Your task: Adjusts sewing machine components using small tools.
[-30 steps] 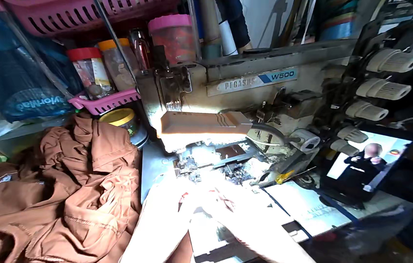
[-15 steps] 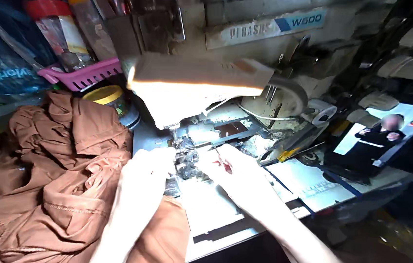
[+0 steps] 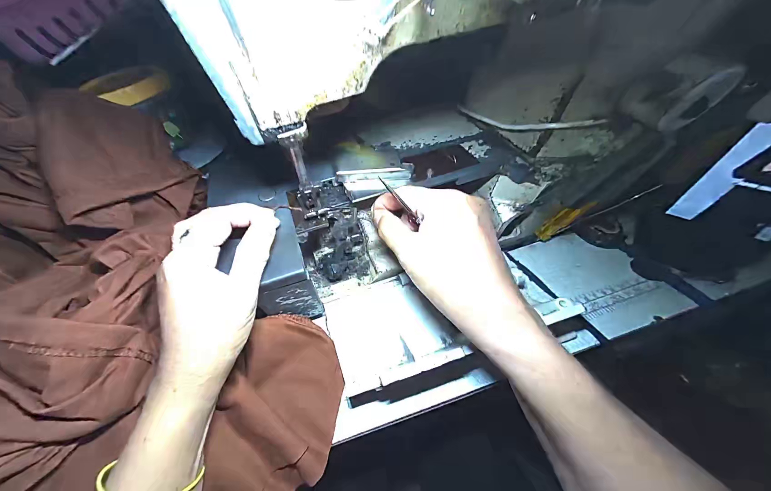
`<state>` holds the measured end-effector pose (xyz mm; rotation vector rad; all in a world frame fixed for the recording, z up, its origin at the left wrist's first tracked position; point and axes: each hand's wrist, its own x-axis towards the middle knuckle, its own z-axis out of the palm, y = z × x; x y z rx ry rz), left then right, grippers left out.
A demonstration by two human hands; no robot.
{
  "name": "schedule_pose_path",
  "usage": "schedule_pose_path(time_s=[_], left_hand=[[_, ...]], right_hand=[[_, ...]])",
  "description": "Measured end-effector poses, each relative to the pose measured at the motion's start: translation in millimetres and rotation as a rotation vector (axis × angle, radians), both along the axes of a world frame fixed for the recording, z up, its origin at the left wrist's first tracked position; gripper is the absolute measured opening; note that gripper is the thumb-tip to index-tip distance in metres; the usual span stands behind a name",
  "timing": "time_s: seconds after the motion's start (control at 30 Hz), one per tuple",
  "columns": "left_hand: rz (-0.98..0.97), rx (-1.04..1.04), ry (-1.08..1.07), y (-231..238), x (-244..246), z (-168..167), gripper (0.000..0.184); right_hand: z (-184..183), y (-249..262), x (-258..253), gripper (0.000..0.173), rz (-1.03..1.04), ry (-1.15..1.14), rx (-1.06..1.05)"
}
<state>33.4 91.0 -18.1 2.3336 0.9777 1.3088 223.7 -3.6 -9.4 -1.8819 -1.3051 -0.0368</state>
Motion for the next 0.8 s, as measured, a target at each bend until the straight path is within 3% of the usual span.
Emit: schedule_pose_path(time_s=[0.43, 0.6, 0.7, 0.77, 0.8], left_hand=[[-0.035, 0.045, 0.035, -5, -3, 4, 0.018], [-0.034, 0.13, -0.191, -6, -24, 19, 0.034], [0.119, 0.237, -0.267, -27, -34, 43, 0.033], [0.263, 0.283, -0.186, -43, -31, 64, 0.034], [0.271, 0.325, -0.195, -45, -26, 74, 0.024]], right_hand=[[-5, 3, -11, 0.014, -0.118, -0.072, -0.023], [-7, 5, -11, 0.015, -0.109, -0.048, -0.023], [-11, 5, -10, 0.015, -0.088, -0.03, -0.005], [-14, 4, -9, 0.014, -0.075, -0.036, 0.017], [-15, 3, -9, 0.013, -0.071, -0.041, 0.024]])
